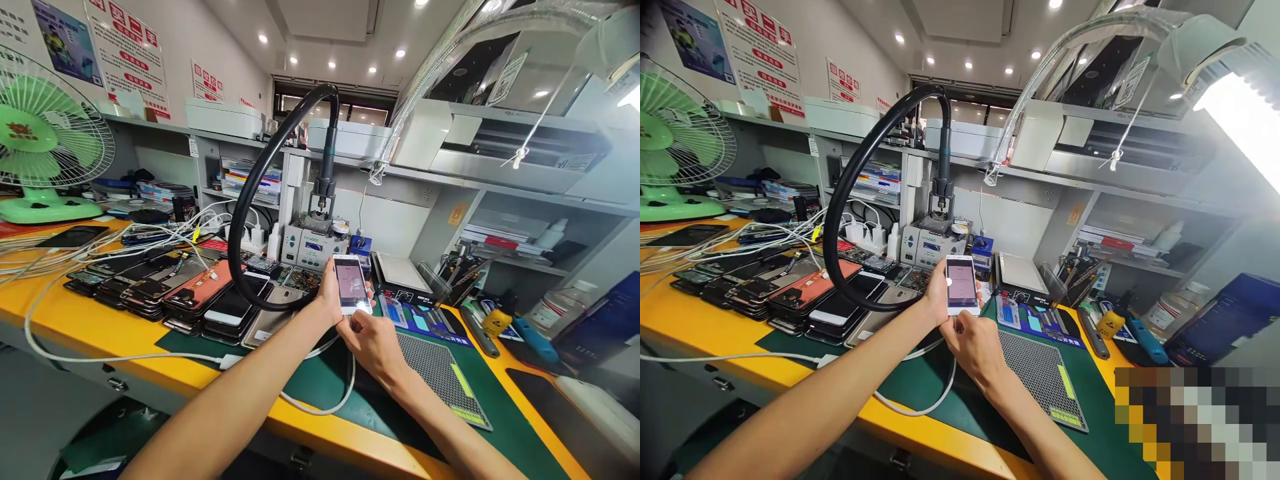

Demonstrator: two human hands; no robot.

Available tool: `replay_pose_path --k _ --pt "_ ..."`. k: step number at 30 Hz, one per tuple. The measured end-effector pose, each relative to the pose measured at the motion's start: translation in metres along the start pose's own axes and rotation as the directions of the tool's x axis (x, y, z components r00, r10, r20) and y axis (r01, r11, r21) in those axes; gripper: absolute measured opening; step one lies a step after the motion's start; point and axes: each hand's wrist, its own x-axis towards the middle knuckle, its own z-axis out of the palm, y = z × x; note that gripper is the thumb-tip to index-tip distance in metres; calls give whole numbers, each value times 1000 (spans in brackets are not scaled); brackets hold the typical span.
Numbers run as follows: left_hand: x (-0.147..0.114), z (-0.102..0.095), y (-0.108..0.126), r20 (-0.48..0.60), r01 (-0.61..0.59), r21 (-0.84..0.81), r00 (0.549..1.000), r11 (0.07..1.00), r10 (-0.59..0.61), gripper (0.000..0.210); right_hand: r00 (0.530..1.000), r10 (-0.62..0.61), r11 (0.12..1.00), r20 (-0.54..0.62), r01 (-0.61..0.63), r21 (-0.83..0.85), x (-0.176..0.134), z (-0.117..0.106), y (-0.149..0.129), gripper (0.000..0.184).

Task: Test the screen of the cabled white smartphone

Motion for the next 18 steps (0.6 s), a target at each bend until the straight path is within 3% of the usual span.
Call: replay_pose_path --k 5,9,13,18 --pt "2 -2 1 -16 -21 6 1000 1000 21 65 999 33 998 31 -34 43 0 -3 -4 38" --pt "0 -2 7 4 -14 6 1000 1000 14 65 963 122 960 241 -177 218 3 -14 -12 33" --pt "-3 1 15 12 -14 -18 1000 1000 14 68 816 236 714 527 -514 475 6 -30 -16 44" --pt "-6 2 19 24 -25 -45 999 999 26 67 725 218 507 653 -656 559 9 -44 -18 45"
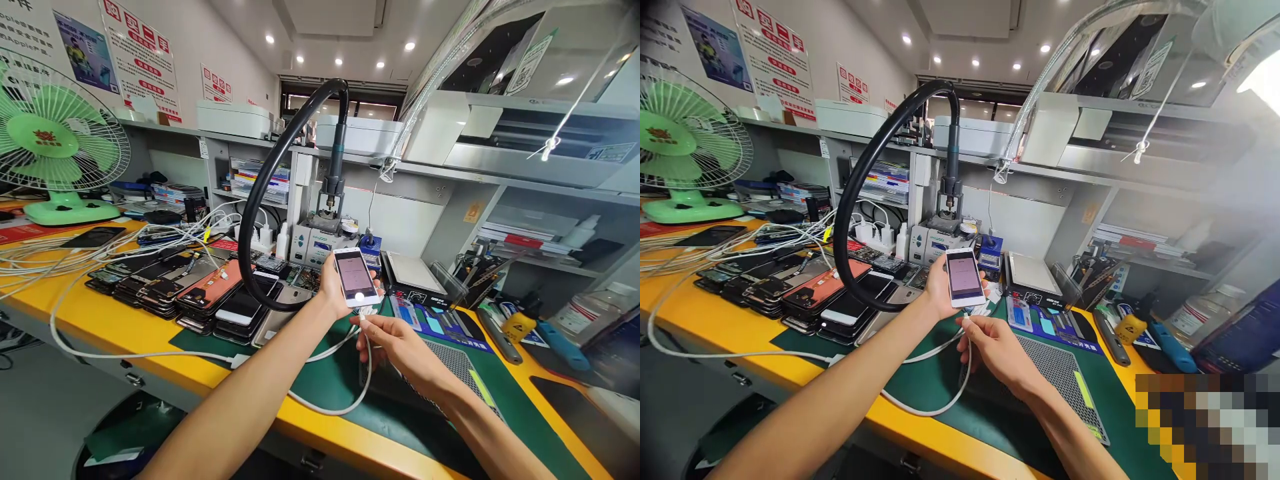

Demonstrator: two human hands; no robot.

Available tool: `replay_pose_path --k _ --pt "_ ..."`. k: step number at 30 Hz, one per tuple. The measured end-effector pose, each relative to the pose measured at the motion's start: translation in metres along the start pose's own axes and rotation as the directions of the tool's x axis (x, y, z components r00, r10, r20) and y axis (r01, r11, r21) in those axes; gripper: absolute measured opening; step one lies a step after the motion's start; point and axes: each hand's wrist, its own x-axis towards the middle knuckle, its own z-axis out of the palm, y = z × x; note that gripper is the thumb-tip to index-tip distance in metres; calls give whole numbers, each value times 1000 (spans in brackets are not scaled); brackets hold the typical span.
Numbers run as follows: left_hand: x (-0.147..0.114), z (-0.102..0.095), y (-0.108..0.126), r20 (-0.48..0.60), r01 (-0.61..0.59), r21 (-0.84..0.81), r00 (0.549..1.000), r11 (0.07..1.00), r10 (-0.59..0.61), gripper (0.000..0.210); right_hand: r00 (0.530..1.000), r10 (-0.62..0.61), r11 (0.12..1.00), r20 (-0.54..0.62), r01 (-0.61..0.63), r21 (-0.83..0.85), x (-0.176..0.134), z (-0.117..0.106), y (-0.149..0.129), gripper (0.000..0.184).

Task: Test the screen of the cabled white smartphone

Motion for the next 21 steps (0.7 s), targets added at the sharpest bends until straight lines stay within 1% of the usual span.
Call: replay_pose_path --k 3,8,15,21 --pt "-1 -1 -2 16 18 -4 1000 1000 -17 66 998 41 994 40 -45 102 -2 -1 -3 43" --pt "2 -3 -7 54 32 2 998 999 -32 68 996 77 977 48 -85 195 -2 0 1 41" --pt "3 -5 -9 107 33 17 994 999 -34 68 995 91 981 50 -98 170 -2 0 3 39" --pt "3 -5 -8 141 42 32 989 999 -46 69 995 96 984 17 -98 150 -2 -1 2 38"
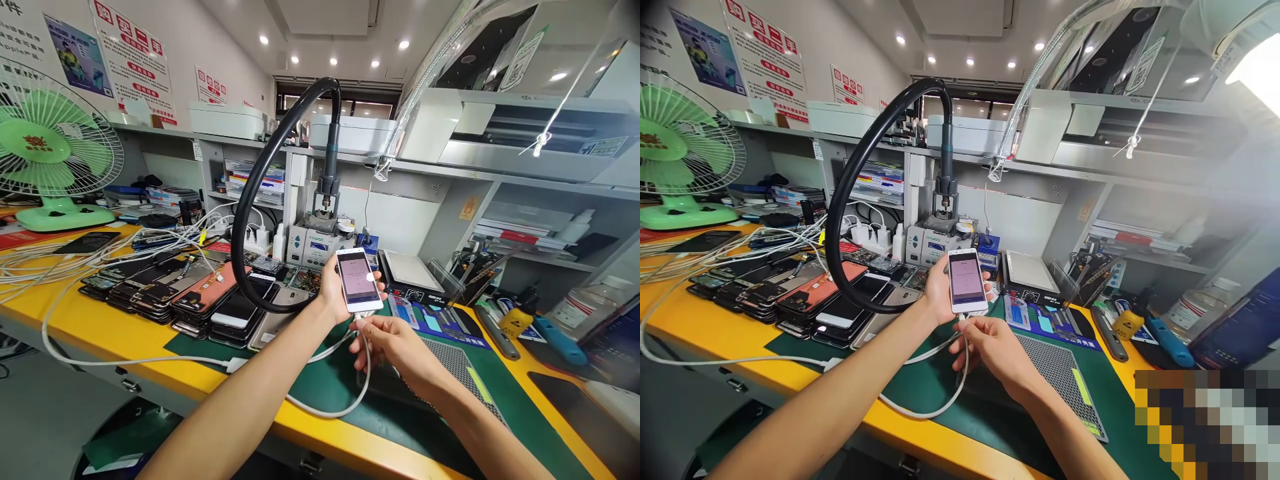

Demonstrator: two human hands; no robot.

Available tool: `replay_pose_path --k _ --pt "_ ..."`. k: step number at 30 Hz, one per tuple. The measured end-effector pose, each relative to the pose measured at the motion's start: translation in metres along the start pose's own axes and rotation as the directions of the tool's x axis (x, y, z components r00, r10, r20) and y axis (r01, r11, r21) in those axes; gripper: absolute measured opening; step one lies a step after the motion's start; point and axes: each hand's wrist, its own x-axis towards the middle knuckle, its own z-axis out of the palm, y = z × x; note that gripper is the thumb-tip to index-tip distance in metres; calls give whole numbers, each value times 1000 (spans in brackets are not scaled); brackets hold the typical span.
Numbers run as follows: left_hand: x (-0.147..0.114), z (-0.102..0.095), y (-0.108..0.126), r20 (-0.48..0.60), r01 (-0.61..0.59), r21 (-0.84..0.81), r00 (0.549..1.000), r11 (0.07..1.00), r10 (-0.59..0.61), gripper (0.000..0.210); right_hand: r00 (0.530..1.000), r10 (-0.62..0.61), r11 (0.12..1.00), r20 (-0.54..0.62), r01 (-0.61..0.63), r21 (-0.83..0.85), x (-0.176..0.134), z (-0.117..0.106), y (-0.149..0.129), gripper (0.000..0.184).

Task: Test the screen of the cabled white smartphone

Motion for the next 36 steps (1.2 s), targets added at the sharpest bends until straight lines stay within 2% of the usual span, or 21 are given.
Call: replay_pose_path --k 6,14,22,27,36 --pt "-1 2 0 -13 1 27 1000 1000 0 67 1000 -12 1000 -27 12 16 1 5 4 42" --pt "2 0 -8 -54 32 147 998 989 -24 73 995 -74 997 -61 75 14 2 16 14 47" --pt "6 -5 -12 -18 42 167 999 985 -40 75 995 -77 996 -56 79 32 1 14 9 44" --pt "5 -2 -13 -61 31 210 998 977 -19 79 993 -91 994 -75 95 53 1 15 11 45" --pt "10 -10 -17 -83 33 192 996 981 -17 83 992 -98 994 -83 102 40 3 13 11 47"
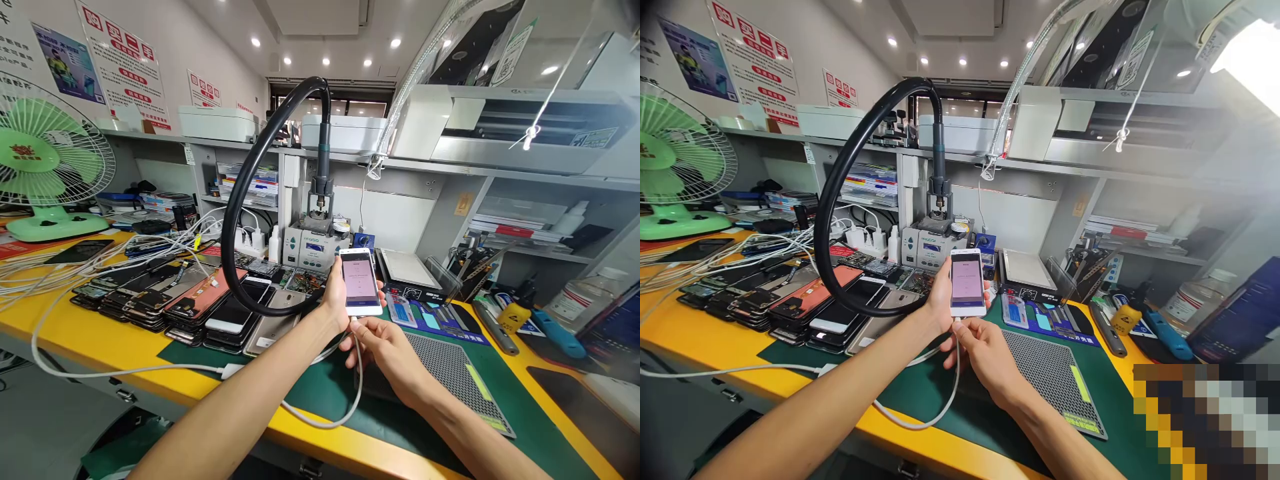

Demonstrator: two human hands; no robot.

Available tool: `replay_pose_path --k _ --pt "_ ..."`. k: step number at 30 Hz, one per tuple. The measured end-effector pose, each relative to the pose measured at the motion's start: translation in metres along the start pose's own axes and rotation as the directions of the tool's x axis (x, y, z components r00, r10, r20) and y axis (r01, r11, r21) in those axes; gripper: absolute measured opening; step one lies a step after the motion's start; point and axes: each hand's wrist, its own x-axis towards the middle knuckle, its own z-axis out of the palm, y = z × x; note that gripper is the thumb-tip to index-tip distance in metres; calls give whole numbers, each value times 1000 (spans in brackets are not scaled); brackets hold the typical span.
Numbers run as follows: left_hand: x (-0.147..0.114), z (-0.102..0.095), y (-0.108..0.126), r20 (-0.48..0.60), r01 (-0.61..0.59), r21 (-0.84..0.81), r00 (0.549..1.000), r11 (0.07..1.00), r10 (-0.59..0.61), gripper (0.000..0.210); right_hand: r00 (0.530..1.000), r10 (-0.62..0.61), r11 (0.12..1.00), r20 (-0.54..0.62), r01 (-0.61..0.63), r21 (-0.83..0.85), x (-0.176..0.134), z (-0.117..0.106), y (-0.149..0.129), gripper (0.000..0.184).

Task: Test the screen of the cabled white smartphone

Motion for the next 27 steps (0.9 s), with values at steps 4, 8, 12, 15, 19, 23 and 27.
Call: replay_pose_path --k 4,8,12,15,19,23,27 --pt "-2 3 0 2 10 -7 1000 1000 -10 82 1000 2 1000 3 -2 2 0 0 1 45" --pt "-3 3 0 -9 -9 -15 1000 1000 9 83 1000 17 1000 -3 -17 24 0 0 -1 46" --pt "-6 4 2 49 38 33 998 999 -40 84 990 113 988 82 -120 92 0 -9 -6 41" --pt "-10 6 6 86 28 25 996 999 -30 76 979 196 948 48 -202 248 1 -22 -11 34" --pt "-12 7 7 123 39 -4 992 999 -38 64 982 120 912 -144 -52 407 4 -40 -18 25" --pt "-14 13 1 196 227 2 955 974 -223 59 970 65 926 -236 29 378 9 -50 -21 26" --pt "-18 18 -3 264 396 103 873 912 -409 59 952 1 966 -306 79 248 12 -56 -17 23"
